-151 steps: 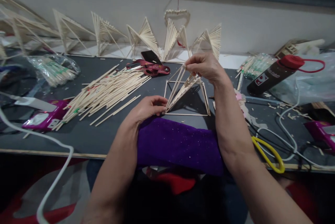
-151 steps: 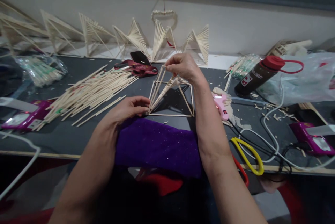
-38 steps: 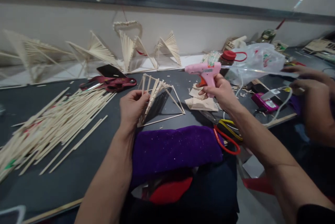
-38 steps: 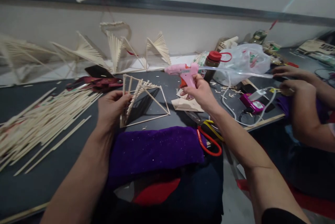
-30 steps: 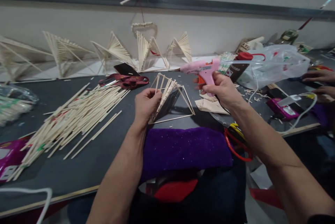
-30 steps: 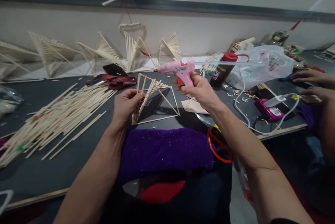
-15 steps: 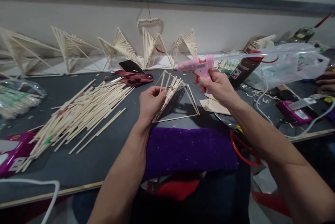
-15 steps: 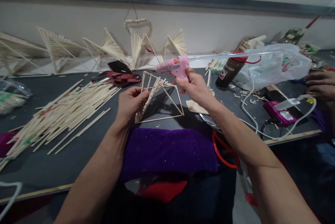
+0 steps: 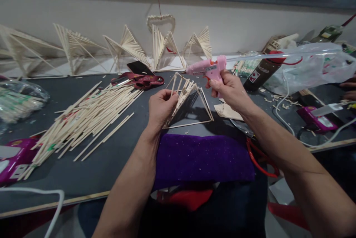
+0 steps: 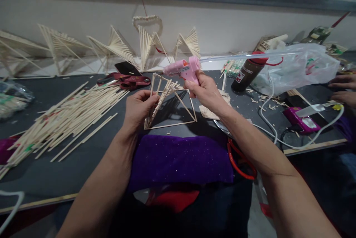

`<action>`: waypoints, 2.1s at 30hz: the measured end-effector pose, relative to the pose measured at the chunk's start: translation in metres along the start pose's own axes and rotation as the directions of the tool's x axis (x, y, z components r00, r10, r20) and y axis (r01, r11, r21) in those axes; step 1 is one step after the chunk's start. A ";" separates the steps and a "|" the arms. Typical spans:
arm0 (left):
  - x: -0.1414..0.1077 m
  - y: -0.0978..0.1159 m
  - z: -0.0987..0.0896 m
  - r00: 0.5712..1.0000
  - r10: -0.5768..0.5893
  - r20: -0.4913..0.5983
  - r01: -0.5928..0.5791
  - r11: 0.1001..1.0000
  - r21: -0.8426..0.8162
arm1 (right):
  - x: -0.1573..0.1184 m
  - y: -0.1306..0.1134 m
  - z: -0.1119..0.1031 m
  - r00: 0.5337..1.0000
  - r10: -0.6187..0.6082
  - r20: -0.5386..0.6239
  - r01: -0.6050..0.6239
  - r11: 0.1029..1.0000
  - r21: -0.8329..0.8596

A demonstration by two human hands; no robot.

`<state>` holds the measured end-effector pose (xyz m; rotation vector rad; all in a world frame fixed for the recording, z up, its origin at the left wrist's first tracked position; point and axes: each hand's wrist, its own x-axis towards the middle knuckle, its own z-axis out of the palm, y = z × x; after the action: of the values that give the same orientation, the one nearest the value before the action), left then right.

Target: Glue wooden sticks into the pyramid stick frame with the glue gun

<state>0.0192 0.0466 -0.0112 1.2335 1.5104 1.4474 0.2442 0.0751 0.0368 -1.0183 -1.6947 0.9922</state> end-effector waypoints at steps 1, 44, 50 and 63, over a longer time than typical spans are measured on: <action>0.000 0.001 0.000 1.000 0.000 -0.001 0.000 1.000 -0.001 | 0.000 0.000 0.001 1.000 -0.001 0.000 0.001 1.000 0.000; 0.003 -0.004 -0.002 0.999 0.031 0.010 -0.031 0.999 0.045 | -0.003 0.003 0.008 0.998 -0.031 -0.049 0.028 0.998 -0.064; 0.002 -0.004 -0.001 1.000 0.030 0.008 -0.030 0.999 0.020 | -0.004 0.001 0.008 0.999 -0.020 -0.050 0.016 0.997 -0.076; 0.003 -0.007 -0.002 0.999 0.049 0.021 -0.049 0.999 0.018 | -0.005 0.003 0.006 0.996 -0.041 -0.074 0.038 0.998 -0.043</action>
<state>0.0150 0.0496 -0.0171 1.3012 1.4922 1.4506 0.2410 0.0703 0.0308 -1.0325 -1.6738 0.8856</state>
